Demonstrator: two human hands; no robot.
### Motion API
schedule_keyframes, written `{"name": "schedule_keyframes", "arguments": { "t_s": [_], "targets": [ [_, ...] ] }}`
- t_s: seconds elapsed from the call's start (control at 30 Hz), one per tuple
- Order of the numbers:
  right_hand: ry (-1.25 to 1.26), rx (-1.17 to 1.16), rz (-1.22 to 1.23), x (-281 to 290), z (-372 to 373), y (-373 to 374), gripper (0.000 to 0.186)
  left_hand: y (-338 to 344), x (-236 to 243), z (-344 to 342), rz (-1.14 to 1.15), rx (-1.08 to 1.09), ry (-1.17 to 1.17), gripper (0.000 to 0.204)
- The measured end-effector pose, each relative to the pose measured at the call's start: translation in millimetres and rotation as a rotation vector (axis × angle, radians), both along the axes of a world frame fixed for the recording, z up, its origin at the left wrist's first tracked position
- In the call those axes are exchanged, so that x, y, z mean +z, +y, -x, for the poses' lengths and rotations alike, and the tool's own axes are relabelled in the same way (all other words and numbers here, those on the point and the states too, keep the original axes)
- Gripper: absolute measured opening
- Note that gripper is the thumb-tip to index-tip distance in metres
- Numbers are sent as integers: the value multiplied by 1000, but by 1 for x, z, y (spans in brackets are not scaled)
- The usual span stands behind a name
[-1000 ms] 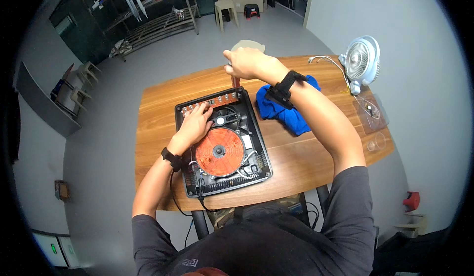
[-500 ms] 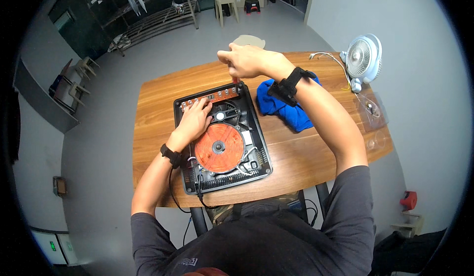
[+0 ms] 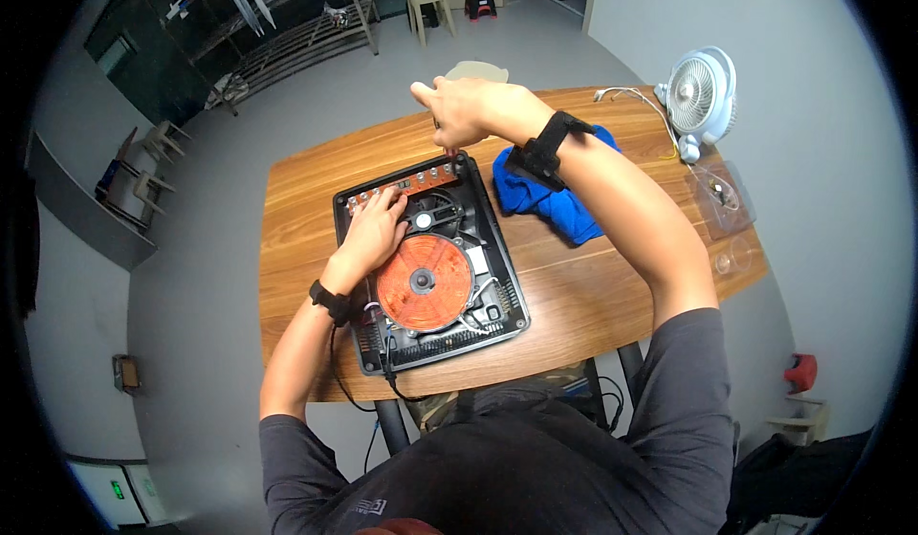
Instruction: The person uses a screwdriver to remove screws from the top and bottom of a disassembled electronic device, then flips the device over to access the underside. They continue unscrewing and repositioning the device on the table.
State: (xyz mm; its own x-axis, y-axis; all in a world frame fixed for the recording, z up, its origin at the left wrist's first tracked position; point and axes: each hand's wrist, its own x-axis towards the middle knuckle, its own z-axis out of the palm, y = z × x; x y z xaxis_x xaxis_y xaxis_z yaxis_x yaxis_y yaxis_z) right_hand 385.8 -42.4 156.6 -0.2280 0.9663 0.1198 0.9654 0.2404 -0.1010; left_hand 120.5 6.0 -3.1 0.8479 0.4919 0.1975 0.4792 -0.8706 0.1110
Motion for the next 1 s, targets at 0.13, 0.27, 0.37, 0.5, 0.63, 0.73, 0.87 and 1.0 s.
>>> {"name": "schedule_keyframes", "arguments": {
  "t_s": [0.13, 0.27, 0.37, 0.5, 0.63, 0.73, 0.87, 1.0],
  "targets": [
    [38, 19, 78, -11, -9, 16, 34, 0, 1, 0, 13, 0, 16, 49],
    [-59, 8, -84, -19, 0, 16, 30, 0, 0, 1, 13, 3, 33, 50],
    [-140, -88, -66, -17, 7, 16, 33, -1, 0, 0, 25, 5, 40, 50],
    [-152, -149, -2, -7, 18, 9, 38, -2, 3, 1, 30, 22, 59, 50],
    [-38, -53, 17, -2, 9, 2, 34, 0, 1, -2, 15, 6, 41, 48],
    [95, -27, 224, 4, 2, 10, 33, -1, 2, 1, 2, 12, 42, 48],
    [73, -89, 166, 5, 6, 4, 34, -2, 4, -1, 25, 12, 51, 49],
    [-96, -144, 94, -1, 10, 9, 38, 0, 1, -1, 5, 2, 49, 50]
  ]
}}
